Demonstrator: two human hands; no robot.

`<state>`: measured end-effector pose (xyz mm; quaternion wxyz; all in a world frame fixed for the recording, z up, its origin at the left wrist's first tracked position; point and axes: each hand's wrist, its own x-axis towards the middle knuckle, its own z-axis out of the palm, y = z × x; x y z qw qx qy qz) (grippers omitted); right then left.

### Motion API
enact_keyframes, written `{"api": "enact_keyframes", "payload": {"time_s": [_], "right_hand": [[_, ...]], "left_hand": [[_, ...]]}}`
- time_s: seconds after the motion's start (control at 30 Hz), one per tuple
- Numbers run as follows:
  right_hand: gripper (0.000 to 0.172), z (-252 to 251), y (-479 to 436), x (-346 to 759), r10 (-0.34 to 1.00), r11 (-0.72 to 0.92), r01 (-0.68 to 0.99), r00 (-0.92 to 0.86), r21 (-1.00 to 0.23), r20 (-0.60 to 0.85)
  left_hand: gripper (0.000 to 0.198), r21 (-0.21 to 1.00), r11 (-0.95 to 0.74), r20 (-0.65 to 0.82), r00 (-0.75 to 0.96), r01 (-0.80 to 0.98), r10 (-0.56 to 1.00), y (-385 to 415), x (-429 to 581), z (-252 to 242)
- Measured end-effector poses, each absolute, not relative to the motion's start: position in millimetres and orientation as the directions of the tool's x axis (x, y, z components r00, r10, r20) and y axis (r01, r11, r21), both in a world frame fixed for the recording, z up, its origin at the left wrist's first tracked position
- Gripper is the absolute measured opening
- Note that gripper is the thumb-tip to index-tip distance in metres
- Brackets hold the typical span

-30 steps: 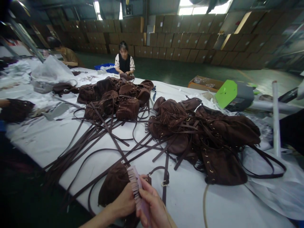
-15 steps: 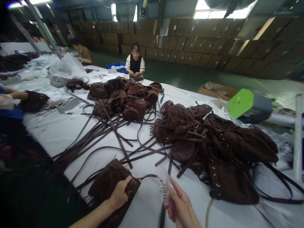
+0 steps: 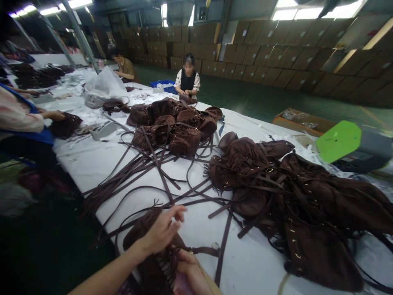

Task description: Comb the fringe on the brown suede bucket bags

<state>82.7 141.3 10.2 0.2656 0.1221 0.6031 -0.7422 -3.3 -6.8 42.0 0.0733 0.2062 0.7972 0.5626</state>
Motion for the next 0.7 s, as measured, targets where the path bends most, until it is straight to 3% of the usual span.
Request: {"api": "enact_keyframes", "payload": {"time_s": [0.07,0.1,0.17,0.23,0.3,0.37,0.47,0.53,0.6,0.7], "right_hand": [[0.043,16.1,138.1,90.1,-0.366,-0.306,0.631,-0.77,-0.713,-0.524],[0.044,18.3,137.7,90.8,-0.407,-0.407,0.656,-0.753,-0.636,-0.516],[0.048,22.1,138.2,87.2,-0.419,-0.553,0.647,-0.761,-0.525,-0.496],[0.049,29.3,140.1,80.4,-0.395,-0.611,0.62,-0.777,-0.491,-0.49],[0.051,45.4,145.2,74.2,-0.383,-0.624,0.611,-0.783,-0.487,-0.491],[0.057,71.9,157.3,69.9,-0.35,-0.646,0.575,-0.807,-0.502,-0.475],[0.071,113.0,189.7,63.9,-0.131,-0.667,0.406,-0.889,-0.624,-0.439],[0.082,121.9,213.5,60.9,0.072,-0.582,0.324,-0.893,-0.746,-0.443],[0.089,108.2,230.2,62.9,0.2,-0.447,0.366,-0.848,-0.816,-0.49],[0.09,61.0,235.9,78.7,0.275,-0.277,0.501,-0.776,-0.82,-0.567]], "left_hand": [[0.04,0.986,0.166,-0.012,-0.967,0.032,0.256,-33.9,-15.4,42.8],[0.042,0.992,0.118,-0.068,-0.963,-0.039,0.259,-44.8,-16.1,40.9],[0.055,0.99,0.113,-0.126,-0.896,-0.085,0.426,-55.2,-5.7,31.0],[0.067,0.974,0.226,-0.115,-0.78,0.034,0.615,-48.5,15.4,12.2],[0.052,0.886,0.406,-0.123,-0.731,0.224,0.672,-30.8,36.8,-14.4],[0.015,0.764,0.585,-0.186,-0.775,0.272,0.604,-13.5,48.9,-41.8],[0.032,0.705,0.673,-0.241,-0.818,0.222,0.522,-6.4,41.6,-63.1],[0.024,0.736,0.637,-0.213,-0.816,0.228,0.538,-14.9,23.2,-57.1],[0.024,0.758,0.614,-0.124,-0.875,0.221,0.468,-29.8,1.8,-40.8],[0.065,0.674,0.734,-0.096,-0.976,0.081,0.196,-55.4,-16.2,-19.2]]}}
